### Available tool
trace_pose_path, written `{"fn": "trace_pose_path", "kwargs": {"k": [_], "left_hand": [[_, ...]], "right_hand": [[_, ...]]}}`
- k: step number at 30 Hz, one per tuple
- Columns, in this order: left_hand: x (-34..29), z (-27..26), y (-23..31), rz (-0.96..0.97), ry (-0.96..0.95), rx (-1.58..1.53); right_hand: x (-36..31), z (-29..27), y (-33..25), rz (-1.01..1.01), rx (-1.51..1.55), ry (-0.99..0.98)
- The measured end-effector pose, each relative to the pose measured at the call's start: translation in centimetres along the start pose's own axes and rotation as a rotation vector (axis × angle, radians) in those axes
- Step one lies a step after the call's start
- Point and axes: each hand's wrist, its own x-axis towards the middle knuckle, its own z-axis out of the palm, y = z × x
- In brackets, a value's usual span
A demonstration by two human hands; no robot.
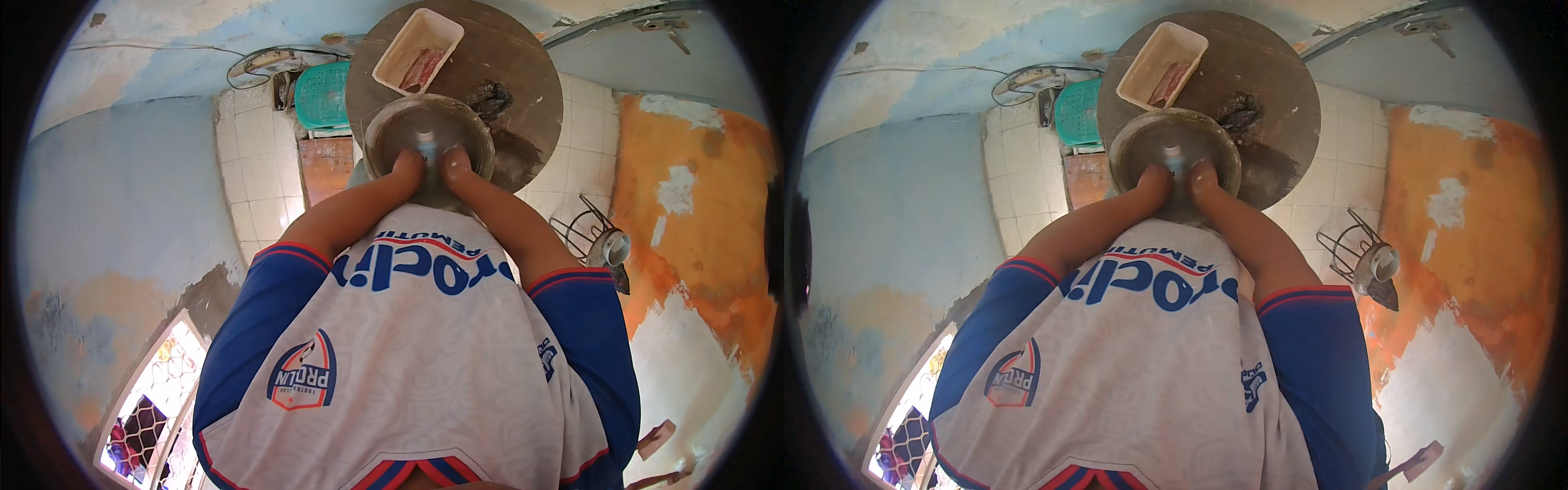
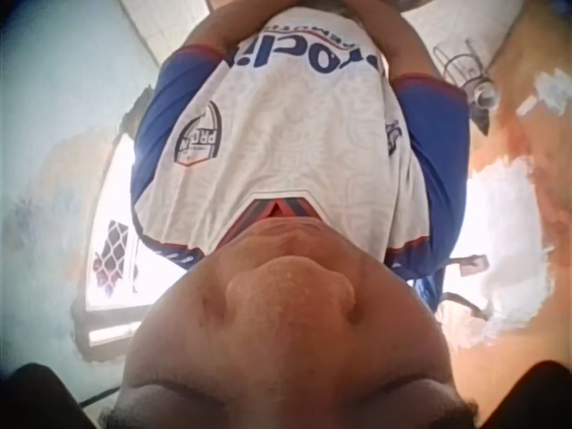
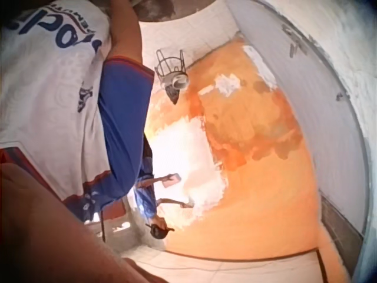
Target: The person prepares a plaster mixture by adding water and powder into a bucket, stirring it by hand, and then transferring and mixing it in a small container using a scraper.
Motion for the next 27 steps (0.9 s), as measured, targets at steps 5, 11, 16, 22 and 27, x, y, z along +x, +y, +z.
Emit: {"fn": "trace_pose_path", "kwargs": {"k": [5,11,16,22,27], "left_hand": [[-0.3,-0.2,-1.4,0.042,-0.034,0.053],[0.3,-0.9,-1.5,-0.035,-0.023,0.134],[2.0,2.0,-1.6,-0.141,0.01,-0.088],[0.6,-0.3,-2.0,-0.065,0.104,-0.329],[0.6,1.2,-2.4,-0.219,0.268,-0.647]], "right_hand": [[1.5,0.5,0.6,0.022,0.116,-0.162],[2.2,2.5,0.3,0.09,0.143,-0.043],[-1.8,-2.1,0.8,0.115,0.372,-0.092],[1.5,-1.1,2.9,0.241,1.364,0.056],[2.8,-0.3,1.2,0.321,1.337,0.279]]}}
